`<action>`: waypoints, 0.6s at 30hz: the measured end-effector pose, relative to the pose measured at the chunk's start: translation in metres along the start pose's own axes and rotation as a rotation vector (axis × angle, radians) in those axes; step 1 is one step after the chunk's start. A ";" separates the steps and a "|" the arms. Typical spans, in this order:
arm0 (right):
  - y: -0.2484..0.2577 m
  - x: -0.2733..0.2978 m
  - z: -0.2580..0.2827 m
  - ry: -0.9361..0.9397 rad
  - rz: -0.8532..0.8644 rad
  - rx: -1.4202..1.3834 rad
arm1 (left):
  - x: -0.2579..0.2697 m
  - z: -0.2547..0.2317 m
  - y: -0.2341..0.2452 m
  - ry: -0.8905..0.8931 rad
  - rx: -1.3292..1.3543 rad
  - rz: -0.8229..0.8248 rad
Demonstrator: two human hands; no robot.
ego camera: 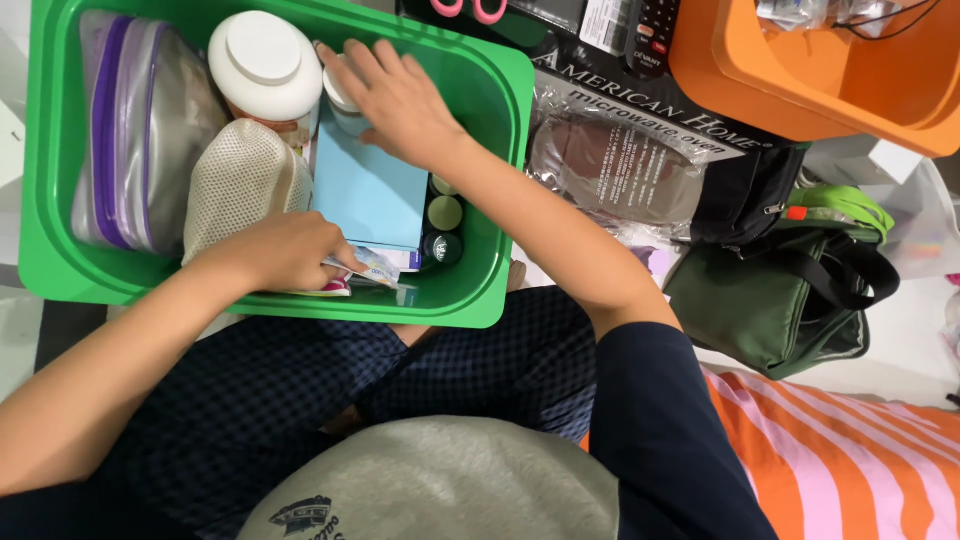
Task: The person organizes various items in green and orange plastic bins, including bottles, a notebook, and small packages. They move items between bins and adjust their positions to fit neatly.
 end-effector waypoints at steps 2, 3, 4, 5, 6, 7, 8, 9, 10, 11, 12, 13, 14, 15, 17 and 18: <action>-0.017 0.001 -0.008 -0.060 0.008 -0.127 | 0.000 0.001 -0.001 -0.025 0.034 0.005; -0.026 0.001 -0.016 -0.116 0.016 -0.254 | -0.001 0.002 -0.002 -0.049 0.070 0.008; -0.024 0.008 -0.020 -0.118 0.017 -0.253 | -0.005 0.008 -0.006 -0.051 0.070 0.007; -0.028 0.013 -0.028 -0.155 0.072 -0.349 | -0.008 0.011 -0.007 -0.108 0.091 -0.025; -0.033 0.020 -0.033 -0.194 0.128 -0.450 | -0.011 0.016 -0.010 -0.164 0.114 -0.054; -0.020 0.034 -0.032 -0.196 0.131 -0.453 | -0.013 0.021 -0.012 -0.164 0.116 -0.050; -0.009 0.046 -0.026 -0.116 0.177 -0.573 | -0.015 0.026 -0.014 -0.185 0.110 -0.056; 0.003 0.059 -0.018 -0.035 0.222 -0.693 | -0.017 0.030 -0.016 -0.205 0.105 -0.063; 0.010 0.070 -0.008 -0.034 0.228 -0.691 | -0.012 0.020 -0.005 -0.207 0.110 -0.065; 0.018 0.080 0.013 0.109 0.273 -0.653 | -0.009 0.015 -0.001 -0.133 0.147 0.005; 0.025 0.094 0.035 0.250 0.317 -0.617 | -0.006 0.010 0.003 -0.060 0.183 0.079; 0.018 0.100 0.041 0.249 0.322 -0.618 | -0.020 0.014 0.002 -0.063 0.187 0.080; 0.003 0.106 0.048 0.224 0.421 -0.646 | -0.036 0.022 0.004 -0.032 0.158 0.078; -0.010 0.113 0.054 0.200 0.521 -0.675 | -0.051 0.029 0.006 0.000 0.128 0.076; -0.019 0.118 0.066 0.176 0.563 -0.667 | -0.102 0.039 0.002 -0.183 -0.125 -0.111; -0.025 0.117 0.071 0.161 0.600 -0.659 | -0.119 0.036 0.003 -0.356 -0.382 -0.299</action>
Point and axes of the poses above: each hand's wrist, its own x-axis away from the middle knuckle, its own y-axis out of the back of the hand, z = x × y, the point moved 8 cm from there along -x, towards the middle knuckle, and after that the axes turned 11 degrees about z, right-handed, at the moved point
